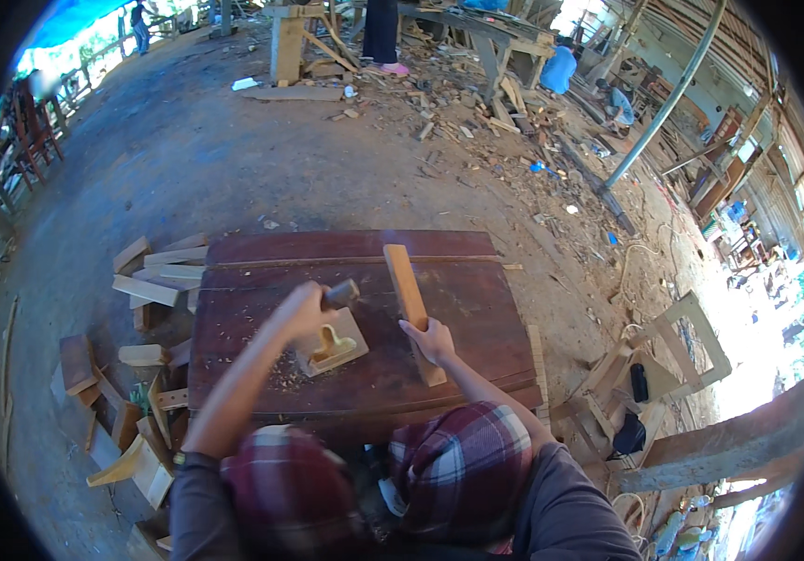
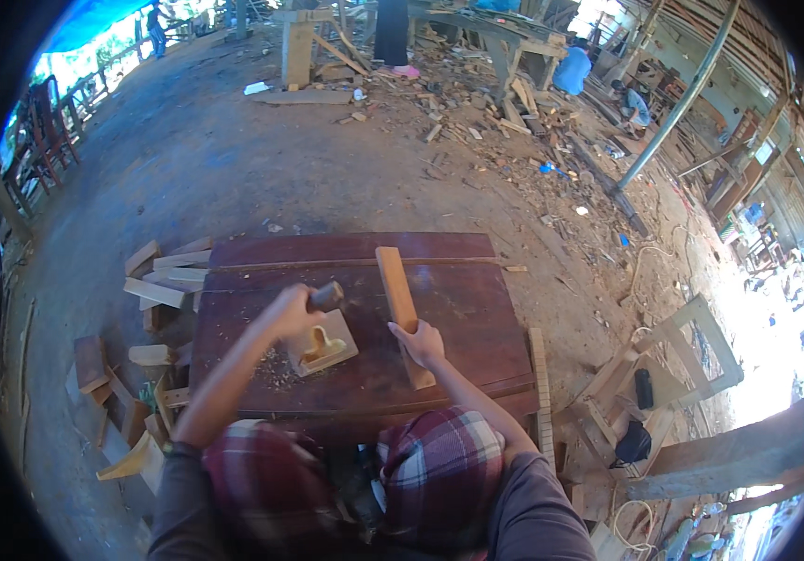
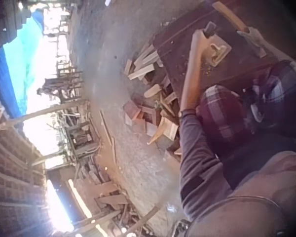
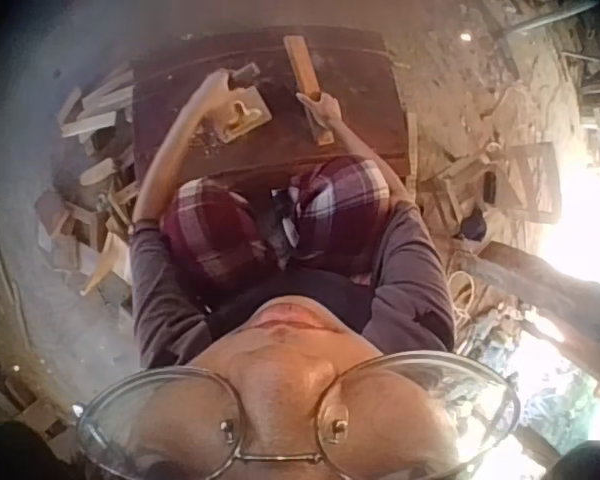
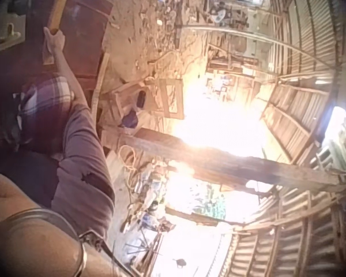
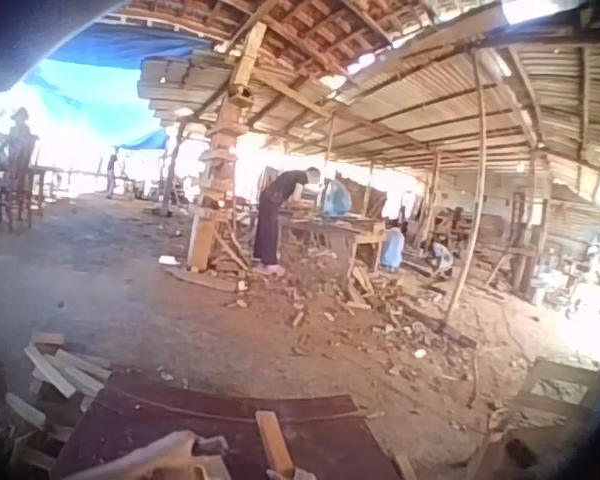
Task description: The person carves a wooden block by hand, using a chisel and mallet to create a shaped cavity.
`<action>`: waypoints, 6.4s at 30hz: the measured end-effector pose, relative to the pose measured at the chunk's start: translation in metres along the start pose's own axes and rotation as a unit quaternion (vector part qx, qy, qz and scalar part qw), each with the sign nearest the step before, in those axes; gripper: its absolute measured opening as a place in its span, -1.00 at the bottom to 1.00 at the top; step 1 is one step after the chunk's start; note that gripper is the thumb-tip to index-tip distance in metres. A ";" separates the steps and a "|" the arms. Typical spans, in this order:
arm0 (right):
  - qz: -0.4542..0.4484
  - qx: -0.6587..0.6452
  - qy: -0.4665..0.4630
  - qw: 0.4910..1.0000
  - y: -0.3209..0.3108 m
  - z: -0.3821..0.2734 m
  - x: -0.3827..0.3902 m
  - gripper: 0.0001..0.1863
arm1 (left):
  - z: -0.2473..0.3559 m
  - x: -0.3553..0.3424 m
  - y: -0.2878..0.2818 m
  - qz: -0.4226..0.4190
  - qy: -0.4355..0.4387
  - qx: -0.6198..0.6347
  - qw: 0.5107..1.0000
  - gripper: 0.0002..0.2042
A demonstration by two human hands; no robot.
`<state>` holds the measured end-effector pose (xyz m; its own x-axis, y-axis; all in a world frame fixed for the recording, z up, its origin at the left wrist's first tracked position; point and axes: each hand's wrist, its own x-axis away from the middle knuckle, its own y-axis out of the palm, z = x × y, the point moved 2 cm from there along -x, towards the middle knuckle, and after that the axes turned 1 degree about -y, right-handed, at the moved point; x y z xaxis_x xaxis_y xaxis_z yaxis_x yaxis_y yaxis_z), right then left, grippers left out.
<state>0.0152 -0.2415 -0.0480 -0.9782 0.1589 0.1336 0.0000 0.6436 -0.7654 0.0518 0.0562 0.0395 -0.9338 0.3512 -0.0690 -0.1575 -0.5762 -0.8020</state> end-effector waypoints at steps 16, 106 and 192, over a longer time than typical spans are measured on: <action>0.006 -0.055 -0.090 0.994 0.009 0.030 -0.008 -0.32 | 0.185 0.009 -0.001 0.306 -0.037 0.164 0.937 -0.86; -0.048 0.046 -0.202 0.977 -0.122 -0.035 0.029 -0.50 | 0.114 -0.045 0.162 0.299 -0.058 0.089 0.948 -0.76; 0.020 -0.113 -0.161 0.980 -0.148 -0.065 0.026 -0.26 | 0.115 -0.046 0.115 0.431 -0.114 0.185 0.876 -0.77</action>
<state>0.0034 -0.2839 0.1101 -0.9912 -0.0341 -0.1281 0.0505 0.7966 -0.6024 0.0397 -0.1111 0.0190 -0.7902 -0.4641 -0.4004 0.5837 -0.7690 -0.2607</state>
